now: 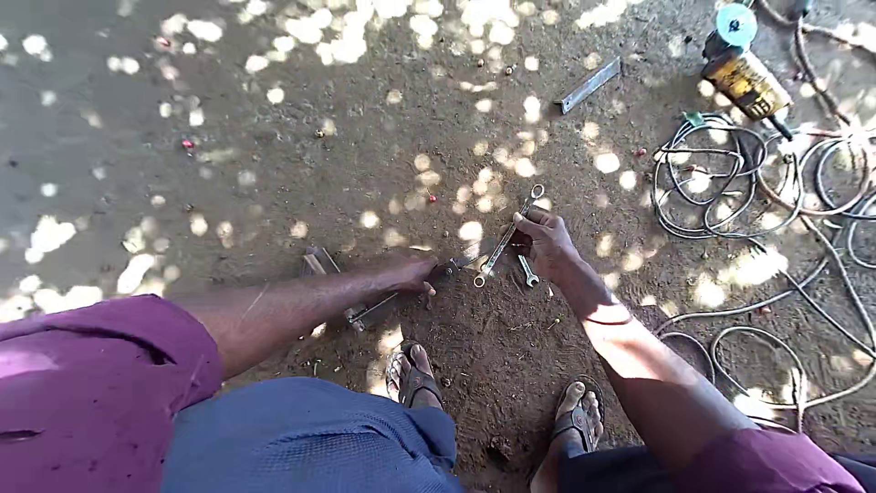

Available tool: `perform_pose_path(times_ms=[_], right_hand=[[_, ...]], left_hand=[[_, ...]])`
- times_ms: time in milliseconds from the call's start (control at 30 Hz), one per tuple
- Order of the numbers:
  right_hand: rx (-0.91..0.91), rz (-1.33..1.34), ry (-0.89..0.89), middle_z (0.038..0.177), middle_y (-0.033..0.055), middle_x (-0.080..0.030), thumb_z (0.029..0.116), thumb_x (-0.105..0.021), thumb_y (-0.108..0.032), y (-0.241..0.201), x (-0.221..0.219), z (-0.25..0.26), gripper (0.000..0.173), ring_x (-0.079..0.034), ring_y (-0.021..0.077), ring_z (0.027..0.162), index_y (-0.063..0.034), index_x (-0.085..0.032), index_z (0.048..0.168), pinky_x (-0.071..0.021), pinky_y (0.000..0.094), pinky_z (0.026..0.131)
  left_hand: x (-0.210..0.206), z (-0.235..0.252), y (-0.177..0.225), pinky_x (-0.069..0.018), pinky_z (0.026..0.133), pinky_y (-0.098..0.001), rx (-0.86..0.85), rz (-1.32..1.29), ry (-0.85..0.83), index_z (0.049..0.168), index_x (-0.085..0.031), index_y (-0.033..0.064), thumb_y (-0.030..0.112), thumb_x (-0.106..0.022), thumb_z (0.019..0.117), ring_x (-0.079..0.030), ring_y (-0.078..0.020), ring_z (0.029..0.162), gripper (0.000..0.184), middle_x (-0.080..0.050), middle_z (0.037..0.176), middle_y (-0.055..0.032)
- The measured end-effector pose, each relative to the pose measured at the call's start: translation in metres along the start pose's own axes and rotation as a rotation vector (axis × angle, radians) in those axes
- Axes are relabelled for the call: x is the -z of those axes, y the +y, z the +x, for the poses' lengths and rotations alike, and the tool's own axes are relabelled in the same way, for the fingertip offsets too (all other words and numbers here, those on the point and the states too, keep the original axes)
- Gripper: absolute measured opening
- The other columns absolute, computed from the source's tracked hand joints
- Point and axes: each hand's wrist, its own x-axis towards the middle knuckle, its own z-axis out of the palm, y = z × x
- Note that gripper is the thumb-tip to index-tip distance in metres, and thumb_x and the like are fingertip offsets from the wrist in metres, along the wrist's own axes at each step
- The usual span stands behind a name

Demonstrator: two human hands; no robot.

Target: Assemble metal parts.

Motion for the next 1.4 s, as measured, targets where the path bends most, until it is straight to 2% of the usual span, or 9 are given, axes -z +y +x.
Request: perform_pose_path(times_ms=[567, 800, 933, 1067, 1167, 1233, 1300, 1333, 1400], right_hand=[[-0.069, 0.141, 0.01, 0.111, 0.026, -0.07, 0.1036, -0.054, -0.005, 0.014, -0.014, -0.008, 0.024, -0.074, 0.0361, 0.089, 0.0058, -0.055, 0.125, -0.0629, 0.0531, 0.083], [-0.039, 0.044, 0.1, 0.098, 0.018, -0.07, 0.1017, -0.06, -0.009, 0.01, -0.022, -0.014, 0.021, -0.073, 0.0296, 0.081, 0.0031, -0.059, 0.119, -0.0638, 0.0509, 0.078], [0.061, -0.225, 0.084, 0.072, 0.0065, -0.063, 0.1003, -0.065, -0.023, 0.012, -0.016, -0.012, 0.022, -0.062, 0.0181, 0.057, -0.0037, -0.066, 0.111, -0.0595, 0.0389, 0.058], [0.069, -0.071, -0.073, 0.093, 0.0162, -0.073, 0.1122, -0.037, -0.041, 0.004, -0.016, -0.019, 0.048, -0.075, 0.031, 0.079, -0.0007, -0.055, 0.13, -0.0648, 0.0514, 0.079], [-0.017, -0.051, -0.221, 0.101, 0.0156, -0.074, 0.1028, -0.004, -0.07, -0.006, -0.011, -0.017, 0.089, -0.075, 0.0312, 0.091, -0.0021, -0.056, 0.128, -0.0625, 0.0517, 0.087], [-0.014, -0.113, -0.253, 0.094, 0.0141, -0.075, 0.1079, -0.015, -0.061, -0.007, -0.005, -0.019, 0.077, -0.075, 0.0295, 0.084, -0.001, -0.062, 0.113, -0.0637, 0.0512, 0.082], [0.064, -0.171, -0.277, 0.089, 0.0162, -0.072, 0.1095, -0.049, -0.028, -0.012, -0.002, -0.018, 0.033, -0.073, 0.0298, 0.076, 0.0021, -0.064, 0.109, -0.0648, 0.0505, 0.075], [0.093, -0.208, -0.292, 0.088, 0.0162, -0.07, 0.1052, -0.057, -0.015, -0.012, -0.001, -0.018, 0.02, -0.072, 0.0282, 0.072, 0.0001, -0.061, 0.117, -0.0649, 0.0478, 0.07], [0.081, -0.272, -0.35, 0.091, 0.0167, -0.068, 0.1006, -0.059, -0.005, -0.014, 0.0, -0.017, 0.054, -0.07, 0.0265, 0.07, -0.0153, -0.043, 0.151, -0.0641, 0.0435, 0.067]], left_hand=[[0.002, -0.007, 0.0, -0.0546, 0.085, -0.0639, 0.027, -0.077, -0.038, 0.143, -0.047, 0.0128, 0.038, -0.072, 0.0948, -0.068, -0.0403, 0.1, 0.06, -0.069, 0.111, -0.0199], [-0.011, -0.002, -0.012, -0.0539, 0.088, -0.0639, -0.029, -0.091, -0.016, 0.146, -0.044, 0.0105, 0.04, -0.073, 0.094, -0.068, -0.041, 0.102, 0.066, -0.069, 0.111, -0.021], [-0.015, -0.005, -0.015, -0.0549, 0.088, -0.0625, -0.059, -0.071, -0.002, 0.143, -0.046, 0.0097, 0.049, -0.078, 0.088, -0.069, -0.039, 0.102, 0.074, -0.069, 0.11, -0.0199], [-0.013, -0.01, -0.015, -0.0526, 0.091, -0.065, -0.068, -0.094, 0.019, 0.139, -0.055, 0.0103, 0.055, -0.075, 0.0874, -0.068, -0.0376, 0.106, 0.071, -0.07, 0.115, -0.0185], [-0.006, -0.018, -0.011, -0.0527, 0.091, -0.0631, -0.059, -0.146, 0.028, 0.132, -0.06, 0.0129, 0.059, -0.071, 0.0889, -0.068, -0.0334, 0.105, 0.064, -0.07, 0.112, -0.0149], [-0.004, -0.024, -0.004, -0.0537, 0.09, -0.0627, -0.045, -0.192, 0.054, 0.13, -0.062, 0.0151, 0.059, -0.07, 0.0899, -0.069, -0.0317, 0.102, 0.06, -0.071, 0.109, -0.0131], [0.001, -0.024, 0.001, -0.0534, 0.088, -0.0634, -0.03, -0.2, 0.119, 0.13, -0.063, 0.0147, 0.058, -0.07, 0.0901, -0.069, -0.0333, 0.1, 0.059, -0.071, 0.107, -0.0144], [0.003, -0.025, 0.003, -0.0532, 0.089, -0.0642, -0.021, -0.199, 0.146, 0.131, -0.063, 0.0137, 0.057, -0.069, 0.0906, -0.07, -0.0346, 0.1, 0.06, -0.072, 0.108, -0.0158], [0.007, -0.025, 0.002, -0.0552, 0.088, -0.0622, 0.009, -0.219, 0.205, 0.135, -0.061, 0.0155, 0.057, -0.068, 0.0912, -0.071, -0.0328, 0.099, 0.061, -0.072, 0.108, -0.0145]])
